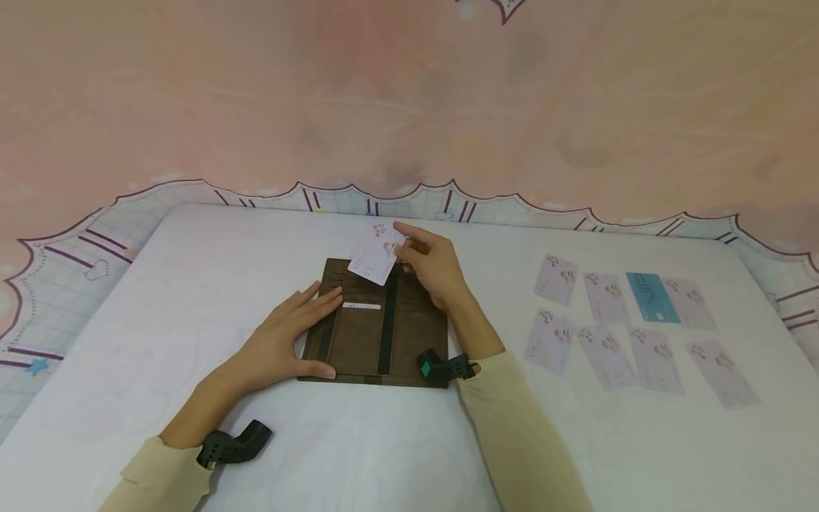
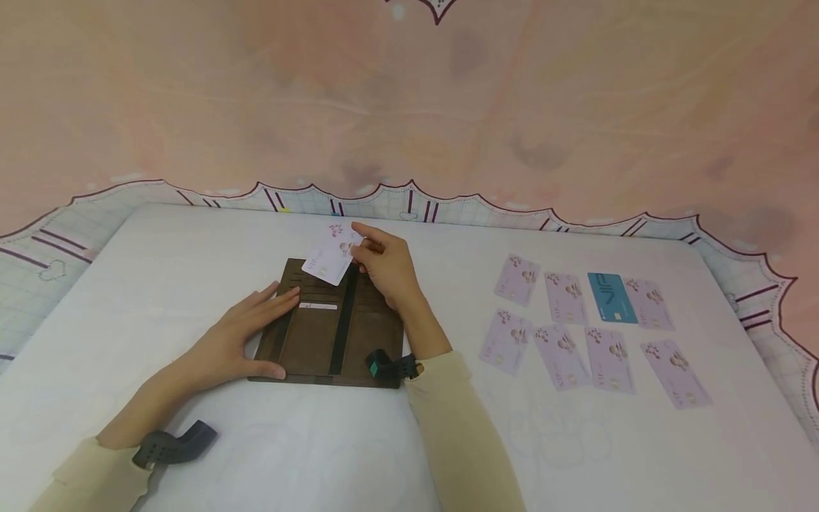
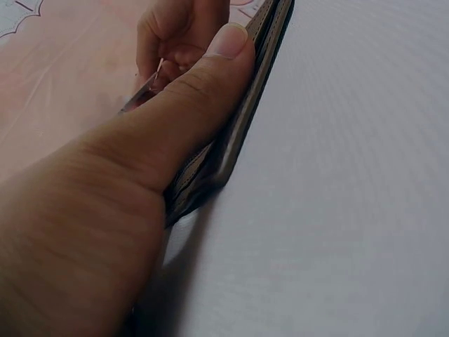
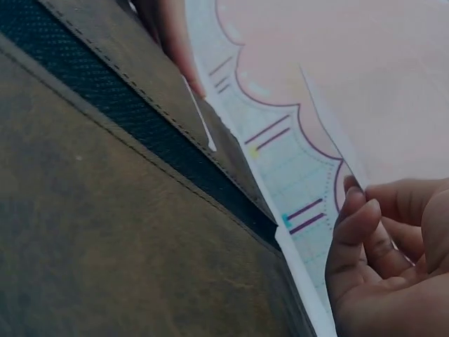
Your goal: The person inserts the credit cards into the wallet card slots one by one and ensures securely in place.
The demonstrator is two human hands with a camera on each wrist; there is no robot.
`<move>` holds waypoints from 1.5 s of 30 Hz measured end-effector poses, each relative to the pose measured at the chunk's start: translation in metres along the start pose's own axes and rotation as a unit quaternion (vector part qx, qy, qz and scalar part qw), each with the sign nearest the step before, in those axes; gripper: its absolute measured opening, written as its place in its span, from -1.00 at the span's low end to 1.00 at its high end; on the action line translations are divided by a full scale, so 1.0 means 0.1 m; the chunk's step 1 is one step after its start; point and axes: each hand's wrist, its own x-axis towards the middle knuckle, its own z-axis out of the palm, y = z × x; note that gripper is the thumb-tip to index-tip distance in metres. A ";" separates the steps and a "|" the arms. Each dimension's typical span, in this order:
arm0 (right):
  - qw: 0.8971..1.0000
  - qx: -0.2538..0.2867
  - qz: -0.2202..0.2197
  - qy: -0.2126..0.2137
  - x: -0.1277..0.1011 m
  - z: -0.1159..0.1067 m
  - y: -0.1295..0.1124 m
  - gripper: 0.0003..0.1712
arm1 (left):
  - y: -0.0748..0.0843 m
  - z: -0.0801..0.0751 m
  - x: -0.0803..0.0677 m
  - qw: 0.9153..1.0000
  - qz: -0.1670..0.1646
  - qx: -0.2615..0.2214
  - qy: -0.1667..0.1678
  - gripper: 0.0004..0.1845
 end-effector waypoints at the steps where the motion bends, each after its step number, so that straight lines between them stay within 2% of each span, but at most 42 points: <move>1: 1.000 -0.002 -0.003 0.005 0.00 0.01 0.01 -0.54 | 0.00 0.00 0.00 1.000 -0.002 -0.001 -0.001 0.15; 6: 1.000 -0.020 -0.017 0.014 0.01 0.03 0.06 -0.54 | 0.01 0.00 0.00 1.000 -0.005 -0.004 -0.003 0.15; 20: 0.994 -0.102 -0.024 -0.008 -0.01 0.01 0.16 -0.55 | 0.01 -0.01 0.01 1.000 -0.007 -0.007 -0.007 0.16; 29: 0.992 -0.114 -0.041 -0.027 -0.03 -0.01 0.18 -0.56 | 0.00 -0.01 0.01 1.000 -0.009 -0.002 -0.005 0.16; 33: 0.988 -0.140 -0.048 -0.032 -0.04 -0.02 0.18 -0.58 | 0.01 -0.01 0.01 1.000 -0.008 -0.002 -0.004 0.16; 39: 0.977 -0.198 -0.066 -0.033 -0.05 -0.01 0.19 -0.59 | 0.01 -0.01 0.01 1.000 -0.009 -0.003 -0.005 0.16; 45: 0.972 -0.217 -0.084 -0.042 -0.05 0.01 0.20 -0.59 | 0.01 -0.02 0.01 1.000 -0.008 -0.004 -0.004 0.15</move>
